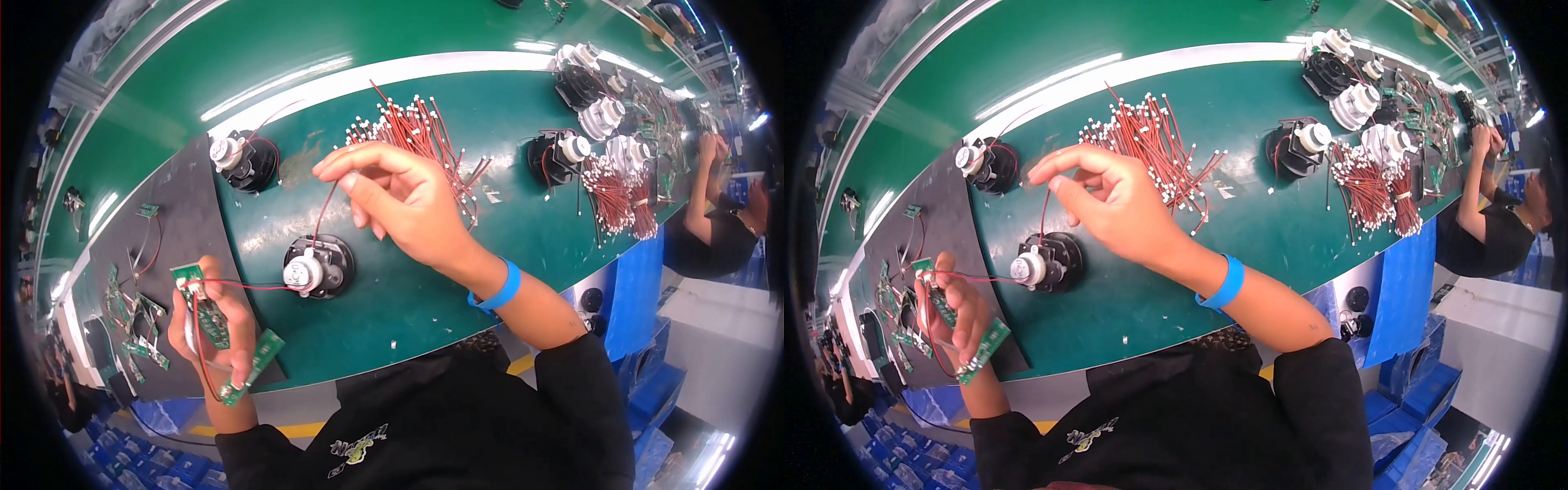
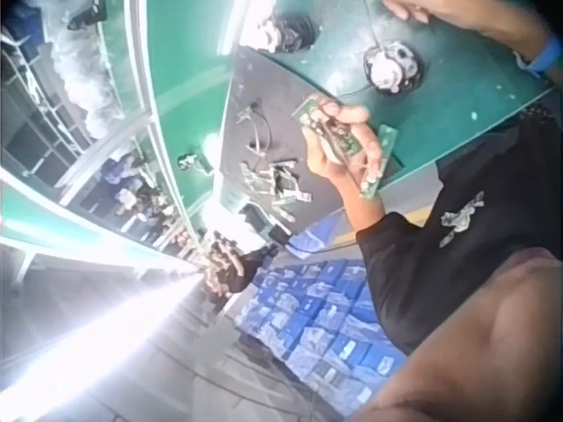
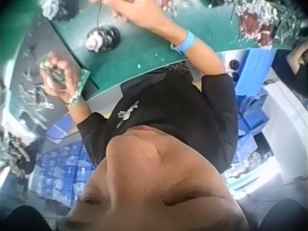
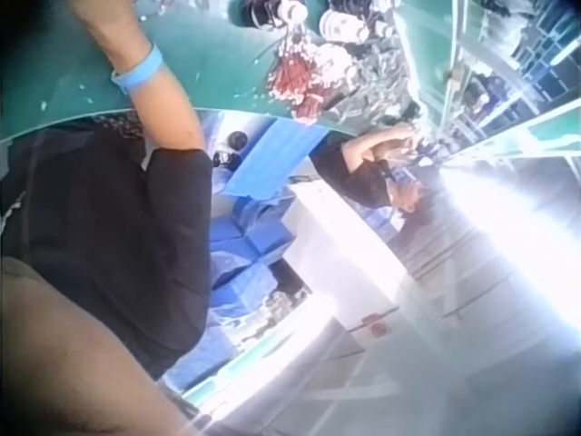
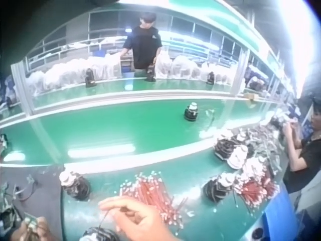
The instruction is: The person connects wire harnesses to printed circuit boards and small electric motors by hand on an industrial assembly line.
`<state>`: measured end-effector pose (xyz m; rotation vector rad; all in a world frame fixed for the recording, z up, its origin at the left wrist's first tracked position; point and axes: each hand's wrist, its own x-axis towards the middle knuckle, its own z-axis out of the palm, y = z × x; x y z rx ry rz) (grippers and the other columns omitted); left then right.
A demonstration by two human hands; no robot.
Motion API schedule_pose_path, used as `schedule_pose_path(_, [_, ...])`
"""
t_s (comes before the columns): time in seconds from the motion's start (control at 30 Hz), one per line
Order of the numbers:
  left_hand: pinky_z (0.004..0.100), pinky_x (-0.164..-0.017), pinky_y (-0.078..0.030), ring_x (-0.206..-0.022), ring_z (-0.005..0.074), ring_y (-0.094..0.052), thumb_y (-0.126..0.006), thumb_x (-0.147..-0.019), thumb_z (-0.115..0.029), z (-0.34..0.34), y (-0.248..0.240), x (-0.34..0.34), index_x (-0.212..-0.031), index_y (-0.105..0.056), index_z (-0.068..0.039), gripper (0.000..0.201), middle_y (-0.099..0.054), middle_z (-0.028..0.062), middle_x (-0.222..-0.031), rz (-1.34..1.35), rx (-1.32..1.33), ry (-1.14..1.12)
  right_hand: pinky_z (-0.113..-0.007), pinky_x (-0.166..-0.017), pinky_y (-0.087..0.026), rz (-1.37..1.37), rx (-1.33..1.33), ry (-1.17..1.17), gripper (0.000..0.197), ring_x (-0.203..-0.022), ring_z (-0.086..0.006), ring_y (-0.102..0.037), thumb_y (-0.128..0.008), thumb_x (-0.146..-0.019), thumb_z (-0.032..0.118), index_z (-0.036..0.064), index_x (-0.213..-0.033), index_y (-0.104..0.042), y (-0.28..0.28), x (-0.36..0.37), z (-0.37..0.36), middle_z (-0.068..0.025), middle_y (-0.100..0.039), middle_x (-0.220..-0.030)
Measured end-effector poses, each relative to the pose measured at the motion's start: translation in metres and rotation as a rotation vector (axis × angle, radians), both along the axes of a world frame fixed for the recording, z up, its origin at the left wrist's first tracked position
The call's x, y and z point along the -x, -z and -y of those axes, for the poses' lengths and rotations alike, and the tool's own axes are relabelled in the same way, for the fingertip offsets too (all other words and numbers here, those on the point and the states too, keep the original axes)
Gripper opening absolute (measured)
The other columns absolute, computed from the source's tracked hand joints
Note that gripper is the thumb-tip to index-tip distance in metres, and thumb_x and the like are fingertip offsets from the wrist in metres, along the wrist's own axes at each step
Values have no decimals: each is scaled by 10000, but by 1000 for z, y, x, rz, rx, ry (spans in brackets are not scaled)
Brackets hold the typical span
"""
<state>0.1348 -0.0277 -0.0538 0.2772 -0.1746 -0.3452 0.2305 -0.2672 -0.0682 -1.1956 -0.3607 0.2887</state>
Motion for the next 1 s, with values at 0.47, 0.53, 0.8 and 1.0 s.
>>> schedule_pose_path(0.47, [376, -507, -582, -995, 336, -637, -317, -1020, -308, -5, 8, -9, -1282, -355, 17, 419, -36, 136, -1555, 87, -219, -311, -192, -457, -417, -28, -181, 119, 208, -523, -109, -567, -542, -935, 41, 54, -1050, -370, -5, 8, -1, -190, -676, -921])
schedule_pose_path(0.53, [376, -516, -585, -995, 333, -637, -320, -1019, -314, 5, 4, -9, -1288, -359, 10, 423, -32, 128, -1557, 41, -247, -334, -196, -456, -417, -82, -184, 59, 180, -526, -102, -566, -548, -928, 32, 36, -1043, -410, -6, 9, -2, -186, -674, -902])
schedule_pose_path(0.8, [351, -477, -554, -780, 307, -689, -388, -993, -364, 19, 9, -5, -1317, -401, 0, 487, -46, 300, -1508, 20, -437, -205, -220, -450, -367, 503, 333, 67, 121, -533, -43, -516, -729, -778, 25, 29, -897, -709, -4, 23, -2, -46, -663, -772])
schedule_pose_path(1.0, [388, -593, -572, -706, 318, -683, -440, -977, -298, 31, 1, -5, -1376, -252, 19, 543, -140, 305, -1494, 115, -590, 8, -256, -436, -428, 776, 287, 185, 173, -501, -140, -580, -760, -714, 22, 45, -878, -708, 7, 34, -18, -52, -627, -688])
